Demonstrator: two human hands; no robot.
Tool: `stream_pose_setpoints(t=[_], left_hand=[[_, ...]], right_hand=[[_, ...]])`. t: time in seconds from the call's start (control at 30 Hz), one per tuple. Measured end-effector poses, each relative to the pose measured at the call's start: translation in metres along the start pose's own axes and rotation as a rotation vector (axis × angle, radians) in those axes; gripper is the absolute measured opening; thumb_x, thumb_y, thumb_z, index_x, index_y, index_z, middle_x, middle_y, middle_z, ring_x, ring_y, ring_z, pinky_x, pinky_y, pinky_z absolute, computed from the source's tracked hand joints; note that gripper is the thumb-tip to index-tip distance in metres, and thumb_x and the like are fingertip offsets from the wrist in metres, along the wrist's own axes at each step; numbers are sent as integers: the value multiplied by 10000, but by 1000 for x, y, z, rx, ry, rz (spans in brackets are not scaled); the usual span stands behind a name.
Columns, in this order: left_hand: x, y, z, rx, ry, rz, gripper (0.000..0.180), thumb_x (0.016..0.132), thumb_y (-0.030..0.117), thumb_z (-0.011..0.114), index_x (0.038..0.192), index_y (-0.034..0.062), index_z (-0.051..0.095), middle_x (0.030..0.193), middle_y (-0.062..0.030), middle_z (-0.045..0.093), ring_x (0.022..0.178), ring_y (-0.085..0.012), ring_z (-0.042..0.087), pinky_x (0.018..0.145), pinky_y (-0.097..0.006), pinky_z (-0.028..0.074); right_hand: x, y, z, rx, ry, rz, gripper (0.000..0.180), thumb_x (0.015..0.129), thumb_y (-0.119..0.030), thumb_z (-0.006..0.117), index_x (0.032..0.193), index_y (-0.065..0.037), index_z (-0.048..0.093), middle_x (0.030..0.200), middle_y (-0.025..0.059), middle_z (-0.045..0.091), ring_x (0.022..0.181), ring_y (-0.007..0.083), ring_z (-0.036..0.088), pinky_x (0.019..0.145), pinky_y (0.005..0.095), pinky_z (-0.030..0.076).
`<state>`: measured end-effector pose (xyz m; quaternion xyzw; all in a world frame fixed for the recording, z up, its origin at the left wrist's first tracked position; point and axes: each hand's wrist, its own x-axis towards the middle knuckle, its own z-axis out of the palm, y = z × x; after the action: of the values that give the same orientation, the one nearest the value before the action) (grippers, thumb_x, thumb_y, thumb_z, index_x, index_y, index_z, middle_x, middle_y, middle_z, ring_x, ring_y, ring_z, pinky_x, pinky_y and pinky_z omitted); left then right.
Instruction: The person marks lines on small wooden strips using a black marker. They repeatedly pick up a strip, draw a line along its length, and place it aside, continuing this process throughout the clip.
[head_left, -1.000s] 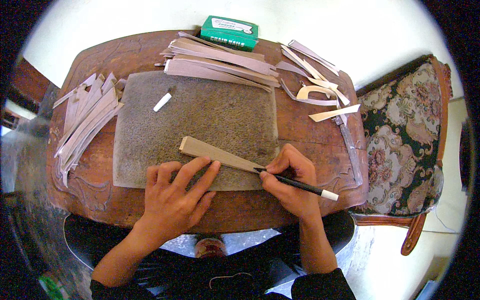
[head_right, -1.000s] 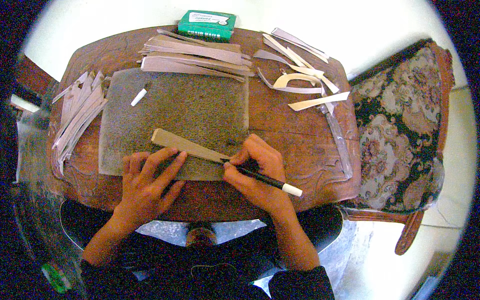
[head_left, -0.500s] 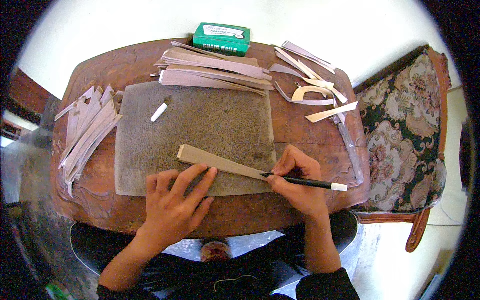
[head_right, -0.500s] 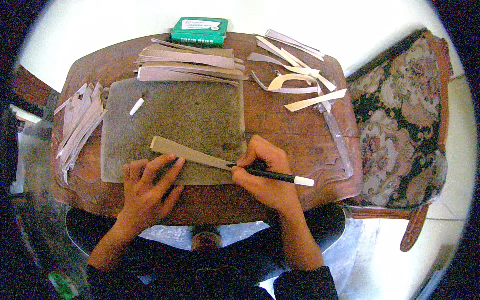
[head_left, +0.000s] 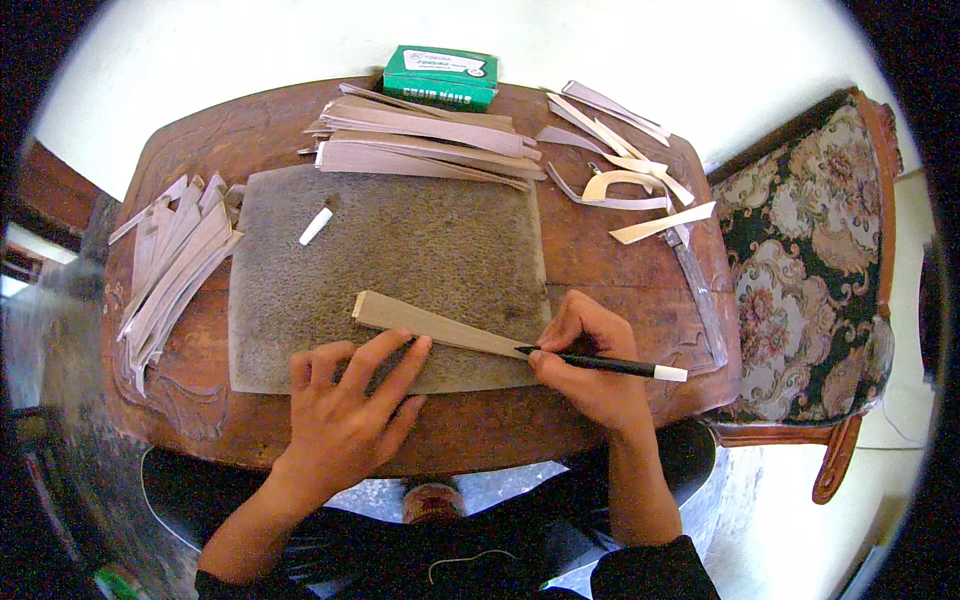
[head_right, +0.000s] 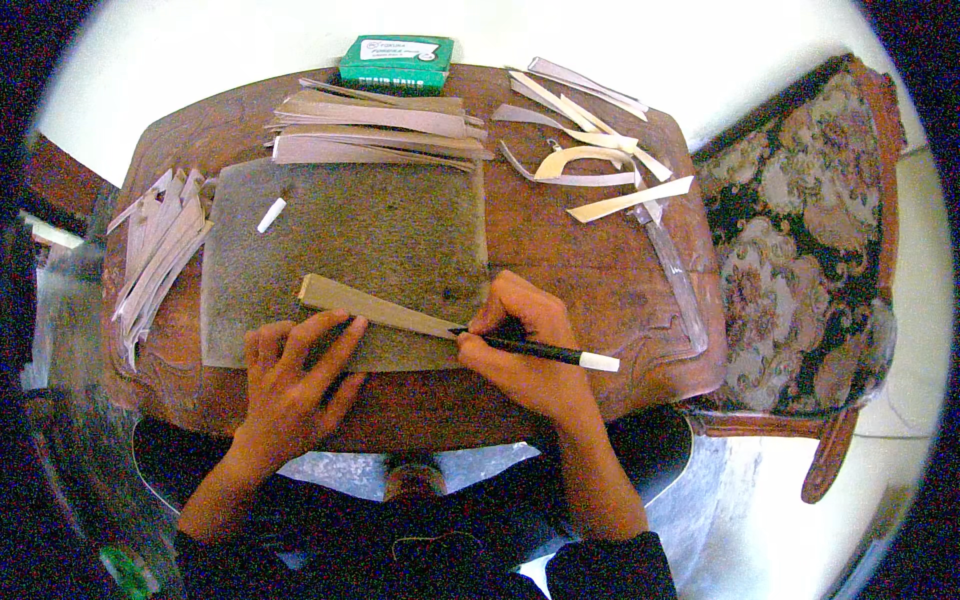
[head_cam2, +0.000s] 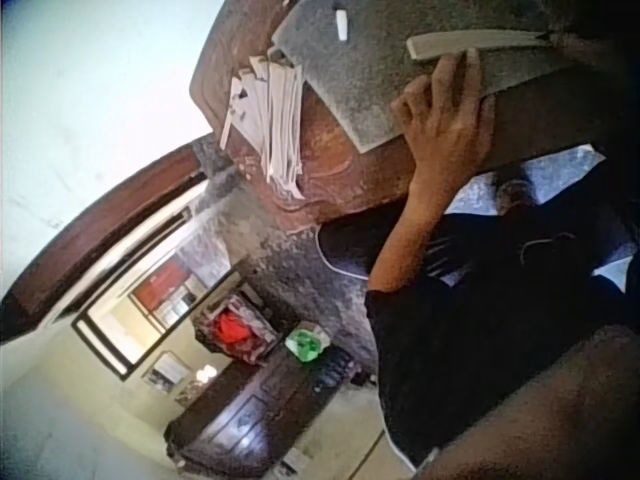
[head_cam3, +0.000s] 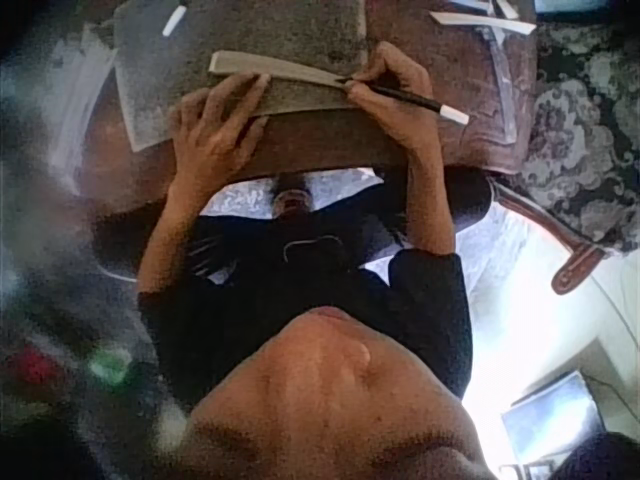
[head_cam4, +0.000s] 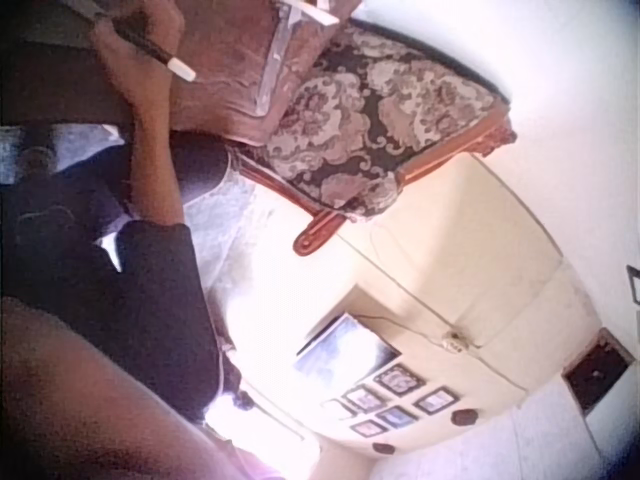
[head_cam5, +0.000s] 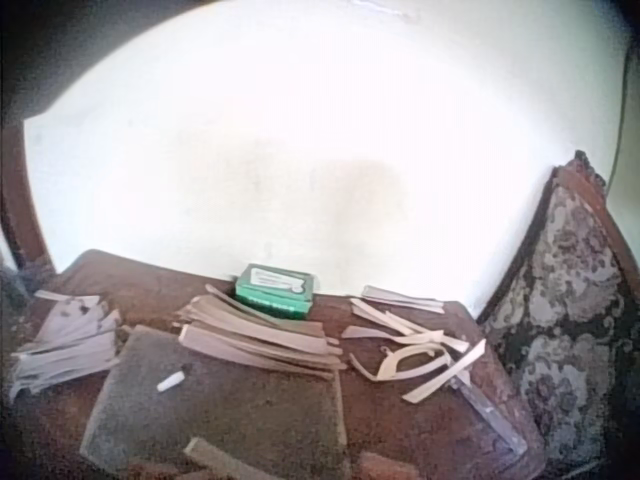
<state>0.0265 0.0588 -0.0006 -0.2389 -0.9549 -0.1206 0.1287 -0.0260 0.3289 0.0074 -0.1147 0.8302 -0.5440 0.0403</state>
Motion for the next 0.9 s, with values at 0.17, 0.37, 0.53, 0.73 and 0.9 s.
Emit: stream_pose_setpoints(t=[0.17,0.37,0.53,0.73,0.9], left_hand=[[-1,1,0,-17,-18,-11,553,818,314,746,1348,200,641,1350,26,558,1050,-251,483,921,-417,368],[-1,1,0,-7,3,-7,545,812,318,746,1335,199,646,1325,46,563,1026,-228,476,885,-407,365],[0,0,2,2,4,4,549,813,318,744,1338,196,642,1323,42,563,1020,-228,478,880,-407,367],[0,0,1,-6,5,7,546,820,312,737,1344,193,637,1328,35,562,1010,-229,479,866,-407,368],[-2,-1,0,5,10,5,542,821,317,737,1340,193,641,1327,35,564,1003,-228,480,859,-404,368]], right_hand=[[0,-2,1,-9,8,-43,252,714,23,753,699,-43,511,747,56,571,711,143,593,651,274,460],[0,-4,2,-4,8,-21,252,714,18,755,701,-44,512,749,56,571,715,144,592,658,274,459],[-1,-5,2,-17,1,4,252,715,20,755,703,-44,511,754,56,569,712,143,596,654,270,462],[0,-3,2,-24,-5,-29,250,714,19,754,705,-42,512,754,58,569,710,143,599,650,272,467],[1,-4,3,-23,-1,-47,247,711,20,754,706,-41,515,753,59,572,712,144,599,651,272,466]])
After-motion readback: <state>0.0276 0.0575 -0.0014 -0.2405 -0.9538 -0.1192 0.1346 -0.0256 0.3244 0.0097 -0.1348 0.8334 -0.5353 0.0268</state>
